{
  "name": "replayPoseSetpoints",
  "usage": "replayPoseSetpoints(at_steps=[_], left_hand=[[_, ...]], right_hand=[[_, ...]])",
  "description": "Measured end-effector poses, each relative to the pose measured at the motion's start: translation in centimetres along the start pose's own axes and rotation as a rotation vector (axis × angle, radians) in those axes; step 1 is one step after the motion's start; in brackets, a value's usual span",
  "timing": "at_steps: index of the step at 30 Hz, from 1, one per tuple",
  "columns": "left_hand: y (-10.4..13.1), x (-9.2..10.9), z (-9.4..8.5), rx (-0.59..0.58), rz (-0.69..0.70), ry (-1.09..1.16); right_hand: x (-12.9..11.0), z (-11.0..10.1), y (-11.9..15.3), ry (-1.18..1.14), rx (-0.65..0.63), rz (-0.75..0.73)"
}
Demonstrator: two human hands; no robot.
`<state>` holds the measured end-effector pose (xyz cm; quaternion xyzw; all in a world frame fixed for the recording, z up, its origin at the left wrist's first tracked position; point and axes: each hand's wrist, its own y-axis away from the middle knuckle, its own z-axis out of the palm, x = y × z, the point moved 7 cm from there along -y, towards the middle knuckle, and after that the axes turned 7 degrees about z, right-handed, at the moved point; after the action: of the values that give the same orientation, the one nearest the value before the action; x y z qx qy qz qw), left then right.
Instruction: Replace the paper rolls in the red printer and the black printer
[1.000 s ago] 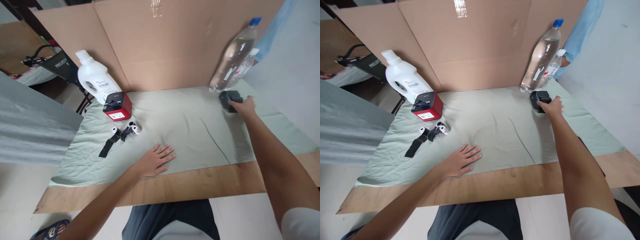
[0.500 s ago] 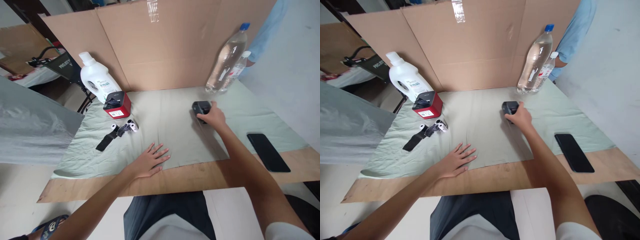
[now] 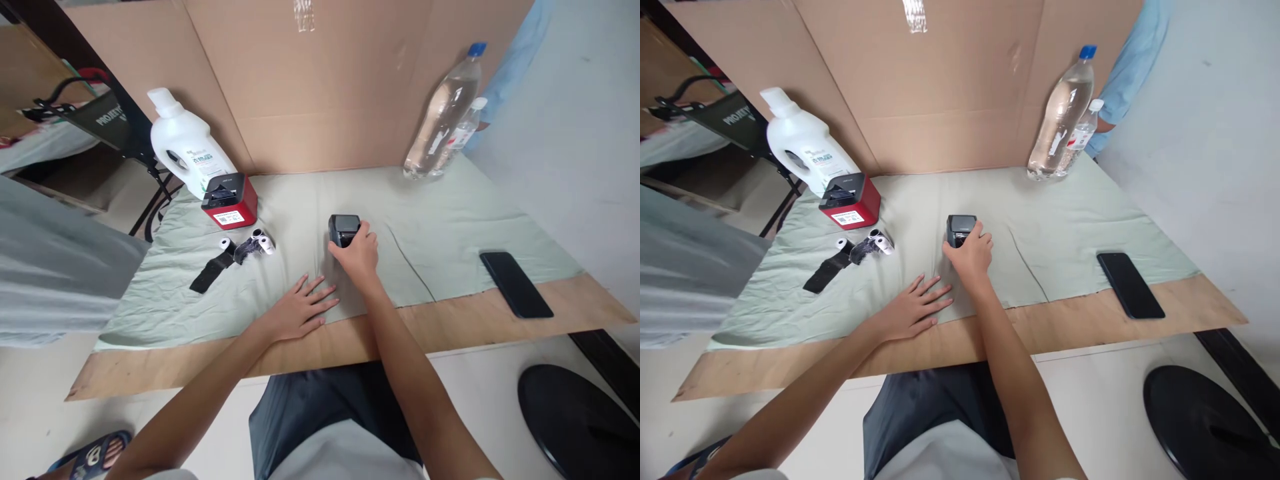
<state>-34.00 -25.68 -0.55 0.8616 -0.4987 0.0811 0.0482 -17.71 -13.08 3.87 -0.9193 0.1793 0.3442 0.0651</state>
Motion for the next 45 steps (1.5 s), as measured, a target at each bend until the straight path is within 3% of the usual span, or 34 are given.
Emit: replayPoseSetpoints(at_steps=[6, 11, 15, 21, 28, 31, 34, 37, 40, 41, 42, 45], left_hand=[[-0.1, 0.0, -0.2, 0.022, -0.007, 0.024], [-0.1, 0.0, -0.2, 0.014, -0.005, 0.024], [-0.1, 0.0, -0.2, -0.005, 0.002, 0.034], [-0.2, 0.0, -0.5, -0.002, -0.009, 0.054], [-0.2, 0.0, -0.5, 0.023, -0.010, 0.060], [0.1, 0.3, -0.9, 0.023, -0.002, 0.070], [-0.1, 0.3, -2.5, 0.079, -0.007, 0.146], [-1.5, -2.8, -5.7, 0.342, -0.230, 0.267], [-2.9, -8.9, -7.4, 0.665, -0.675, 0.529], [-3.7, -10.8, -6.7, 0.667, -0.803, 0.690], [-4.9, -12.2, -5.6, 0.597, -0.889, 0.879], [-8.0, -14.1, -3.3, 0.383, -0.926, 1.251]], right_hand=[[0.5, 1.9, 1.1, 0.007, 0.039, -0.061], [0.6, 1.1, 0.9, 0.091, -0.020, -0.064], [0.3, 0.1, 0.6, 0.154, -0.039, -0.211], [0.0, 1.3, 0.8, 0.154, -0.027, -0.341], [0.0, 1.3, 1.9, 0.167, -0.082, -0.355], [0.4, 0.4, 1.2, 0.120, -0.092, -0.341], [1.2, -0.1, -1.1, -0.066, -0.136, -0.314], [1.9, 0.3, -3.8, -0.314, -0.233, -0.304], [2.7, 1.4, -5.4, -0.430, -0.300, -0.304], [3.0, 1.7, -5.6, -0.436, -0.303, -0.312], [3.1, 2.0, -5.7, -0.434, -0.299, -0.321], [3.5, 2.4, -5.6, -0.415, -0.281, -0.326]])
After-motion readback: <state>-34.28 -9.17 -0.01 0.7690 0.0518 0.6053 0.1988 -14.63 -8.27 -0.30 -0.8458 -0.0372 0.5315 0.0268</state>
